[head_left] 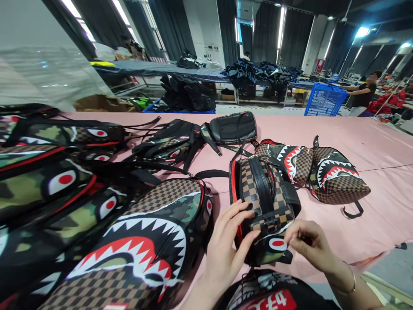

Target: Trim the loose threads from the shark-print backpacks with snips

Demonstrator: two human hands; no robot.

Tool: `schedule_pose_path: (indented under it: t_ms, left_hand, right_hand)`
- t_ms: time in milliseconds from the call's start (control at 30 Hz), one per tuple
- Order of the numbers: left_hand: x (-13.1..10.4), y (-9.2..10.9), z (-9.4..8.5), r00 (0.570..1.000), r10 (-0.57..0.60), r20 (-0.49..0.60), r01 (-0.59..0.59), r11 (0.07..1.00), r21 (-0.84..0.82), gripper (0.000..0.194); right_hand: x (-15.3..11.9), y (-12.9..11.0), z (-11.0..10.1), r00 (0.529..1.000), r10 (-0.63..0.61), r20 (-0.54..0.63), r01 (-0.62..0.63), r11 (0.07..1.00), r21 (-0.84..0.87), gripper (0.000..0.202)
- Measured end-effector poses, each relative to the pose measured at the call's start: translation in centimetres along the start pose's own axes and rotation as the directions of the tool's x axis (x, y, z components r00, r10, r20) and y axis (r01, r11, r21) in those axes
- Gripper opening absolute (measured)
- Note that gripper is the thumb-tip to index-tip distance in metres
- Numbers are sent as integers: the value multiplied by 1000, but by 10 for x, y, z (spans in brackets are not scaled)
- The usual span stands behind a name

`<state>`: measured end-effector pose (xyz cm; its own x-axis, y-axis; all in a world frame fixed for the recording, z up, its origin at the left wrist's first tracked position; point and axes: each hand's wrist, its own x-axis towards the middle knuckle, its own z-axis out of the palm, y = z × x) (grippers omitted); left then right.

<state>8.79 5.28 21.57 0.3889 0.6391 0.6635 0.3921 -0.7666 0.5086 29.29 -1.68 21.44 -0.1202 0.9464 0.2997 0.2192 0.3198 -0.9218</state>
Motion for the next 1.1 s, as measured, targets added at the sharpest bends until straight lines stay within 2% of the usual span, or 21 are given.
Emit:
schedule_pose_path:
  t_ms: [67, 133, 233, 300, 400, 467, 567, 733, 933, 1100]
  left_hand:
    - [1, -1, 2, 999, 38, 8, -38, 996, 77, 26]
    - [3, -1, 4, 998, 65, 13, -66, 989, 135, 17]
    - [8, 2, 6, 998, 69, 3, -69, 982, 176, 4]
    - [11, 6, 6, 998, 68, -10, -64, 972, 225, 4]
    - [16, 11, 7, 996, 80, -50, -60, 945, 322, 7]
    - [17, 13, 9, 994, 82, -77, -56, 953, 298, 7]
    - [17, 11, 13, 995, 36, -92, -19, 983, 185, 7]
    - [14, 6, 15, 996, -19, -87, 30, 990, 135, 9]
    - [13, 5, 15, 995, -47, -86, 57, 991, 125, 11]
    - [14, 7, 15, 995, -63, -75, 72, 990, 124, 12]
  right_hand:
    - [-2, 1, -7, 993, 58, -106, -68, 993, -94, 21]
    - [-3, 1, -14, 987, 87, -134, -111, 976, -185, 30]
    - [1, -1, -24, 989, 30, -145, -75, 946, -317, 26]
    - [6, -1, -31, 993, -35, -114, -15, 914, -406, 20]
    - [14, 2, -40, 993, -120, 14, 110, 850, -514, 22]
    - [18, 4, -45, 984, -158, 76, 173, 799, -576, 24]
    - [22, 2, -46, 983, -162, 90, 180, 725, -665, 26]
    - [29, -11, -42, 986, -119, 114, 165, 693, -702, 20]
    - [41, -12, -41, 935, -264, 236, 354, 702, -618, 16]
    - [48, -11, -41, 903, -257, 344, 424, 663, -618, 14]
